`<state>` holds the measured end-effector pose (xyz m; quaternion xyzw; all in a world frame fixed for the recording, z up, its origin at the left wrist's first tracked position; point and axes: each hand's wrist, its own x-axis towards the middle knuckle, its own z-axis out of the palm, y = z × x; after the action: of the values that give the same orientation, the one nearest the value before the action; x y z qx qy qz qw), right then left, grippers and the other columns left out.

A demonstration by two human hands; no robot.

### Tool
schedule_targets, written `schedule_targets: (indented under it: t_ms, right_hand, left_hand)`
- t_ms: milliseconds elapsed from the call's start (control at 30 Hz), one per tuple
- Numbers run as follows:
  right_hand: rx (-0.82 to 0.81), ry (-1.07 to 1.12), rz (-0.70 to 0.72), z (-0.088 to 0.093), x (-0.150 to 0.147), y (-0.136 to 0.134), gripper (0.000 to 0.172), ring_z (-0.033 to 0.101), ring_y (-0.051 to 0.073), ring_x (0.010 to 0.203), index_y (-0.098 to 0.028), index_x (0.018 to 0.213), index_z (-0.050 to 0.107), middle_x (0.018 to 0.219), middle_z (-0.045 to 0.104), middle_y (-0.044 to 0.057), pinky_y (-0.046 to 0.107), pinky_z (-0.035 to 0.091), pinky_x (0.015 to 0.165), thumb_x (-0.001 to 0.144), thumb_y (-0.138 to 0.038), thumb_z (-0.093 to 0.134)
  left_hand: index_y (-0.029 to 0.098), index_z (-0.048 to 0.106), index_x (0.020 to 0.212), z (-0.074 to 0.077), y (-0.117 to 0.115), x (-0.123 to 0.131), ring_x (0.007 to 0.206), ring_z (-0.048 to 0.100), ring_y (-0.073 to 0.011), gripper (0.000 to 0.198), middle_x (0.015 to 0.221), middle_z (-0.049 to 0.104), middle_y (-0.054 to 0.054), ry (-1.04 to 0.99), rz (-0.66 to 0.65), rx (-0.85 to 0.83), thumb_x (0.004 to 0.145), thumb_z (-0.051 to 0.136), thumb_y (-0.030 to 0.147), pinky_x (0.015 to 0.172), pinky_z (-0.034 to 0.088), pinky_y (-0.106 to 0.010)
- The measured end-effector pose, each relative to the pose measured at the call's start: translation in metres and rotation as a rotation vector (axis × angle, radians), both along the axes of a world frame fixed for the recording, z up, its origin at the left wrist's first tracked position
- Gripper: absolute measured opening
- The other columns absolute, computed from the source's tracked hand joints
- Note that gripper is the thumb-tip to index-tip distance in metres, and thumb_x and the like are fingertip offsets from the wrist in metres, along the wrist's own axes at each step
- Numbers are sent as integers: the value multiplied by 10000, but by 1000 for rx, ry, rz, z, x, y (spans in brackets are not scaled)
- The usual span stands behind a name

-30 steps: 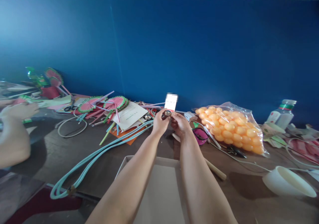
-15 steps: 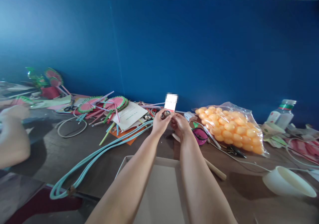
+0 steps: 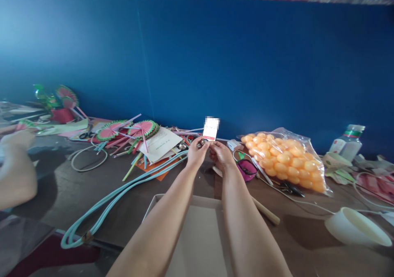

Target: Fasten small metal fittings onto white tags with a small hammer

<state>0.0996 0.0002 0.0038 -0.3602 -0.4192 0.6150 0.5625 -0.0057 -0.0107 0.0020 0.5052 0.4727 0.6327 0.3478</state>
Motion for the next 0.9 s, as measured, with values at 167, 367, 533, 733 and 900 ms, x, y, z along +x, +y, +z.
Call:
schedule_targets:
  t_ms: [167, 367, 533, 733, 900]
  right_hand:
    - [-11, -2, -16, 0, 0, -1, 332, 299, 48, 469, -190, 722, 592, 508, 399, -82, 190, 207, 427, 505, -337, 795]
    - [-19, 14, 4, 0, 0, -1, 340, 317, 50, 480, -188, 738, 583, 529, 425, -77, 190, 216, 433, 523, -343, 796]
    - [-30, 42, 11, 0, 1, -2, 346, 328, 48, 476, -189, 719, 571, 532, 442, -81, 194, 224, 435, 501, -317, 807]
    - [-38, 52, 21, 0, 0, -1, 351, 339, 42, 471, -186, 717, 570, 537, 448, -80, 190, 248, 436, 494, -299, 816]
    - [-46, 93, 13, 0, 0, -1, 324, 349, 40, 481, -173, 697, 592, 559, 485, -63, 185, 274, 435, 483, -266, 817]
  left_hand:
    - [156, 633, 1038, -2, 1, 0, 909, 625, -173, 297, 1016, 667, -77, -11, -1, -12, 754, 607, 241, 829, 488, -293]
    - [168, 638, 1042, -11, 8, -1, 921, 618, -176, 297, 1009, 665, -75, -26, 7, 4, 770, 597, 281, 831, 487, -301]
    - [171, 637, 1052, -15, 11, 0, 904, 622, -174, 310, 979, 666, -73, -37, 0, 15, 773, 597, 301, 824, 491, -302]
    - [177, 632, 1070, -15, 11, 0, 916, 620, -175, 311, 985, 664, -73, -29, -1, 11, 784, 585, 290, 849, 483, -310]
    - [171, 633, 1064, -15, 11, 0, 906, 621, -182, 307, 983, 665, -78, -36, 4, -1, 780, 593, 281, 829, 491, -313]
